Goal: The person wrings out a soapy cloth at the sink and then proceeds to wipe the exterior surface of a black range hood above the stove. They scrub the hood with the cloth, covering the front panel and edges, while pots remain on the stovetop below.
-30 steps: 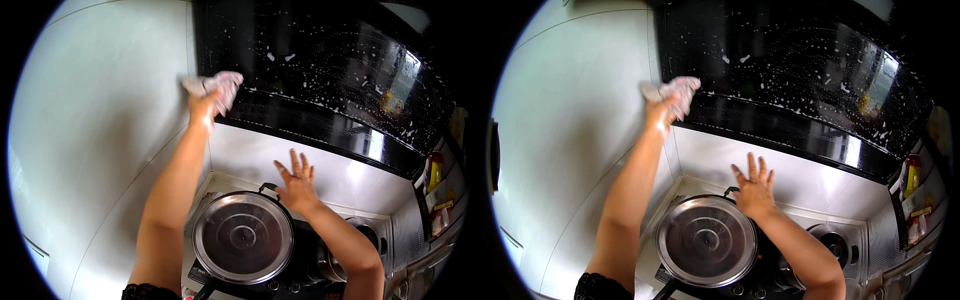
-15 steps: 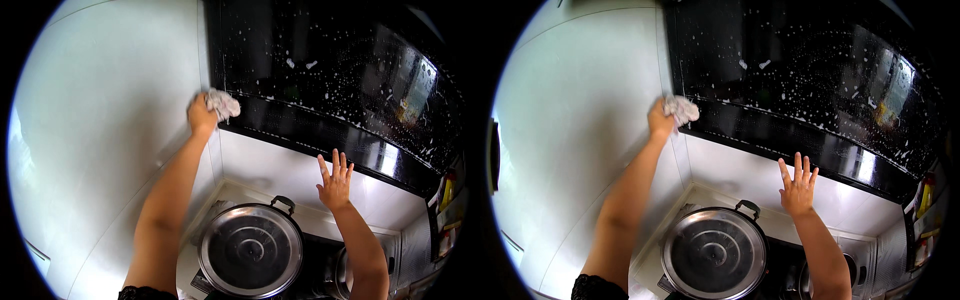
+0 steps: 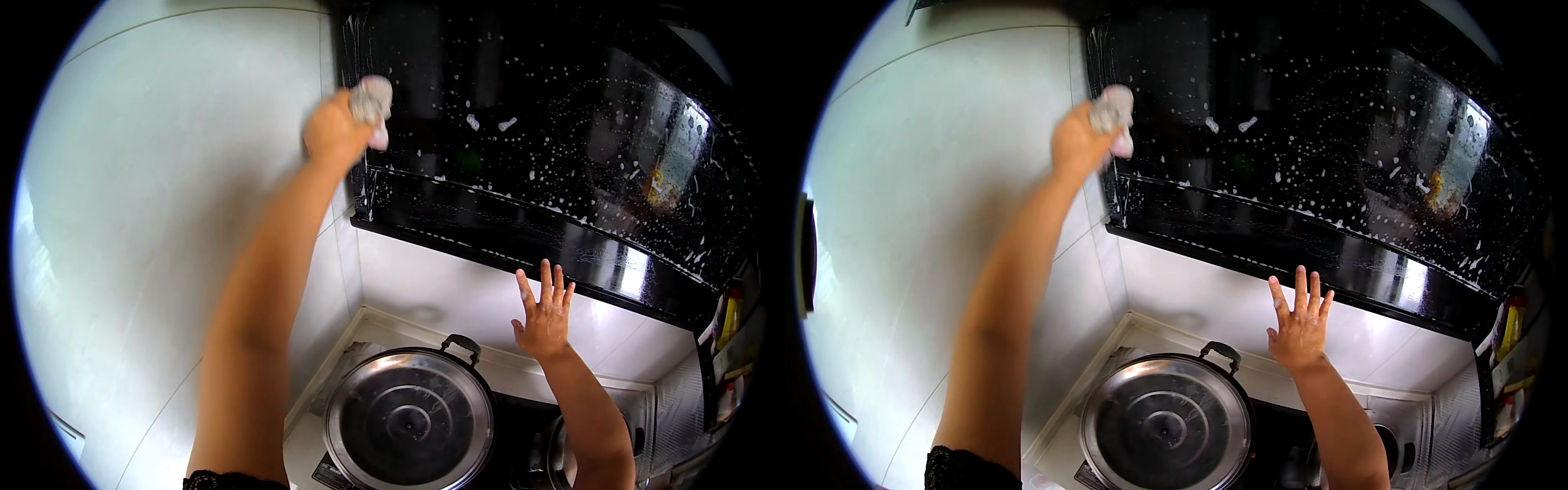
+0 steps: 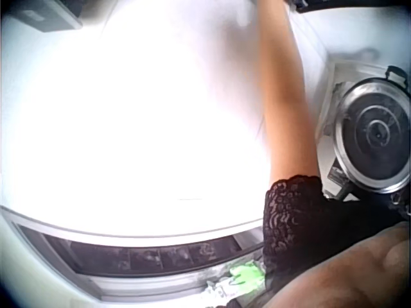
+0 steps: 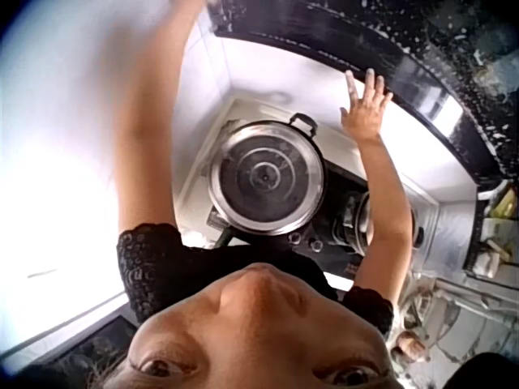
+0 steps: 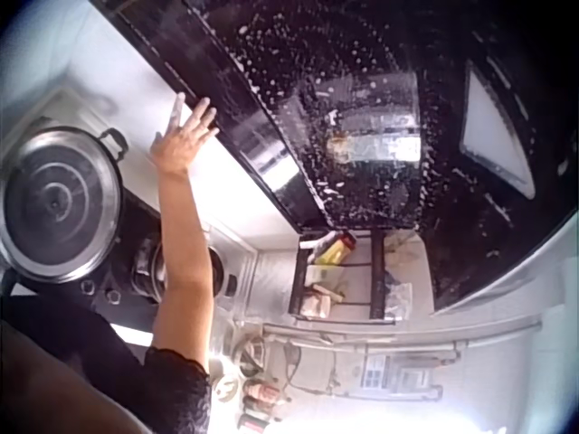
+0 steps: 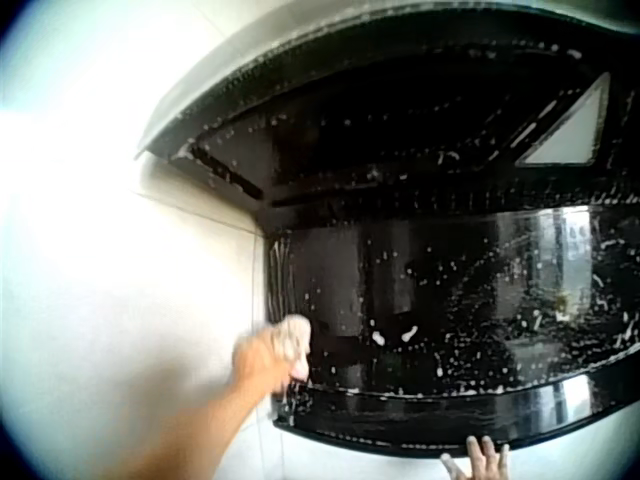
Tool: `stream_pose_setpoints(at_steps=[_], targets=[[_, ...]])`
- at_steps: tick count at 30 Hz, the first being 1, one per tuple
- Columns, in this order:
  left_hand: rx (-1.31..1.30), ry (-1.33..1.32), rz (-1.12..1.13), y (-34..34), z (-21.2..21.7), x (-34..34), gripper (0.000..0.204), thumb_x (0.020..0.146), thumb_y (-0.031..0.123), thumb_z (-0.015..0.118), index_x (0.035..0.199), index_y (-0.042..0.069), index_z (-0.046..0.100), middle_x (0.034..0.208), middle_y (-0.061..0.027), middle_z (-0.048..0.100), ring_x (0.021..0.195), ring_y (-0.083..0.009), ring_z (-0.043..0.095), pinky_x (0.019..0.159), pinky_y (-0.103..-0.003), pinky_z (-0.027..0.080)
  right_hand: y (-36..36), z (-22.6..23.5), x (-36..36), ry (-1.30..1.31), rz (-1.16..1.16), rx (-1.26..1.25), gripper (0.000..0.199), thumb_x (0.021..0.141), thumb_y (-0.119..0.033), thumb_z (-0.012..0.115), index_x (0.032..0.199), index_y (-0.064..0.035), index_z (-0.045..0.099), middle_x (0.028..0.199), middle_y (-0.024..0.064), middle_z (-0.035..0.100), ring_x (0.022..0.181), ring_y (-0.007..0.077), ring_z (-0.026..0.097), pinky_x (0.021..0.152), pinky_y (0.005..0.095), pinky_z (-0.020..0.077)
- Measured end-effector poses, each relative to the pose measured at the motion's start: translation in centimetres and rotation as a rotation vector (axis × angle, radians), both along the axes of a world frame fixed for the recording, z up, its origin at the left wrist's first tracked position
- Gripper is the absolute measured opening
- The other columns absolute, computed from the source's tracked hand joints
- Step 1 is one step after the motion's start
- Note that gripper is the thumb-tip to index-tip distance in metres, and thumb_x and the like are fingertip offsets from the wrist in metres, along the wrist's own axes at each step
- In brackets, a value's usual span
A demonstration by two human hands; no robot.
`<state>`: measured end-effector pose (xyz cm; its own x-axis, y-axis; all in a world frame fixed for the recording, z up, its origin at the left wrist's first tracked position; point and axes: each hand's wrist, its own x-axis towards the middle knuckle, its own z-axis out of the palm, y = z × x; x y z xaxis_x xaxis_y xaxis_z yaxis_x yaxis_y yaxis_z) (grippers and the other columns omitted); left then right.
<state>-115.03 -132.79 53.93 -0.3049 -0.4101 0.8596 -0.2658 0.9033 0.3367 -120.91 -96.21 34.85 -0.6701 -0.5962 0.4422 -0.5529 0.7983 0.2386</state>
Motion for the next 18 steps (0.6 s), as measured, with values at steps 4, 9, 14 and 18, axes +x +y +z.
stream_pose_setpoints(at_steps=[4,9,14,18], targets=[[0.140,0.046,-0.063,0.5,-0.8,-0.4,0.058,0.066,0.037,0.079,0.112,0.010,0.056,0.097,-0.0193,0.067,0.093,-0.0370,0.064,0.080,-0.043,0.051,0.5,-0.4,-0.2,0.020,-0.001,-0.004,0.104,0.066,-0.034,0.080,0.149,-0.0287,0.018,0.152,0.0198,0.012,0.138,0.0429,0.018,0.107,0.0628,0.0210],[0.058,0.468,0.035,-2.7,11.1,-1.3,0.057,0.071,0.032,0.071,0.123,0.014,0.054,0.108,-0.0174,0.062,0.101,-0.0365,0.061,0.086,-0.044,0.050,-0.1,-0.2,0.0,-0.039,0.043,-0.028,0.107,0.065,-0.028,0.081,0.150,-0.0268,0.016,0.153,0.0222,0.009,0.139,0.0460,0.012,0.108,0.0639,0.0168],[0.048,-0.017,-0.011,-3.3,8.2,-0.7,0.064,0.073,0.030,0.067,0.134,0.022,0.050,0.114,-0.0174,0.060,0.105,-0.0360,0.059,0.087,-0.043,0.050,-0.1,0.1,0.2,-0.041,0.008,-0.004,0.103,0.068,-0.034,0.078,0.150,-0.0283,0.016,0.152,0.0208,0.010,0.139,0.0436,0.013,0.109,0.0626,0.0174],[0.032,-0.198,0.082,-1.3,3.3,0.2,0.065,0.073,0.029,0.067,0.135,0.025,0.050,0.114,-0.0157,0.060,0.105,-0.0346,0.060,0.088,-0.043,0.049,0.3,0.1,0.1,-0.058,0.009,-0.044,0.104,0.067,-0.032,0.079,0.149,-0.0283,0.016,0.152,0.0213,0.010,0.139,0.0444,0.014,0.108,0.0632,0.0174]])
